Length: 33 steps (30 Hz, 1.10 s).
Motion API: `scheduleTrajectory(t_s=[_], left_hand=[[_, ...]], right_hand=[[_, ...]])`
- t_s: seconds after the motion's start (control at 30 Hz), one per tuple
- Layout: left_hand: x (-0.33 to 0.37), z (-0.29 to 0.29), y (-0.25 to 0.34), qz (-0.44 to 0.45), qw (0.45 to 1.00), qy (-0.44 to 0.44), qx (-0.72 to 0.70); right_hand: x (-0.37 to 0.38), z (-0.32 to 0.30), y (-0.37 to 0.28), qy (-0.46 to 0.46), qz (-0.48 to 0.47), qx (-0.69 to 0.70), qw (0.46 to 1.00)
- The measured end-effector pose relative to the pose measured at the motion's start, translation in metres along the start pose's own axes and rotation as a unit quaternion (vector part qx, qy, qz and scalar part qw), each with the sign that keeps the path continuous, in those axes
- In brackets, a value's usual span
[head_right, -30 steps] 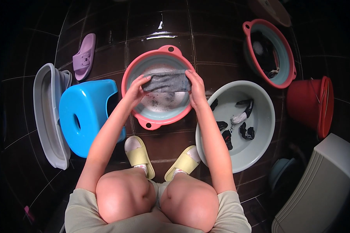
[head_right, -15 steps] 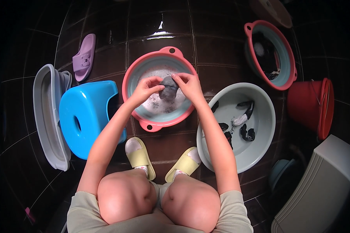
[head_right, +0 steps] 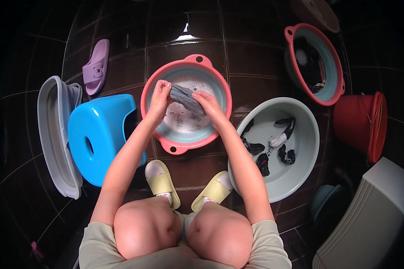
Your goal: The person washes several small dark fabric items by hand in a pink basin filled with soapy water, rubbing the fabric together and moving items between basins.
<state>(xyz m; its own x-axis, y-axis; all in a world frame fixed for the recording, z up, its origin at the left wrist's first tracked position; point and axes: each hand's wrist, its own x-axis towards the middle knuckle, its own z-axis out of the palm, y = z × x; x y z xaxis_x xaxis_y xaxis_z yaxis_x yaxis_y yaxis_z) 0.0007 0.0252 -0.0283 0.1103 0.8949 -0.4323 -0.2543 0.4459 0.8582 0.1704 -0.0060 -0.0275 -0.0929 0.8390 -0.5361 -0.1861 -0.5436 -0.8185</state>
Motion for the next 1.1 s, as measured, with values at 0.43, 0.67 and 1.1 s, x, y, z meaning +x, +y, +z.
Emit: scheduleTrajectory(t_s=[0.43,0.67,1.1], left_hand=[[0.0,0.004,-0.006,0.276,0.895,0.056,0.346],[0.001,0.01,0.004,0.236,0.87,0.096,0.422],[-0.004,-0.006,-0.008,-0.266,0.957,-0.096,-0.059]], right_hand=[[-0.001,-0.007,0.004,-0.003,0.039,0.226,0.973],[-0.001,0.007,0.013,0.069,-0.095,0.273,0.955],[0.02,0.013,0.025,0.07,-0.18,0.081,0.978]])
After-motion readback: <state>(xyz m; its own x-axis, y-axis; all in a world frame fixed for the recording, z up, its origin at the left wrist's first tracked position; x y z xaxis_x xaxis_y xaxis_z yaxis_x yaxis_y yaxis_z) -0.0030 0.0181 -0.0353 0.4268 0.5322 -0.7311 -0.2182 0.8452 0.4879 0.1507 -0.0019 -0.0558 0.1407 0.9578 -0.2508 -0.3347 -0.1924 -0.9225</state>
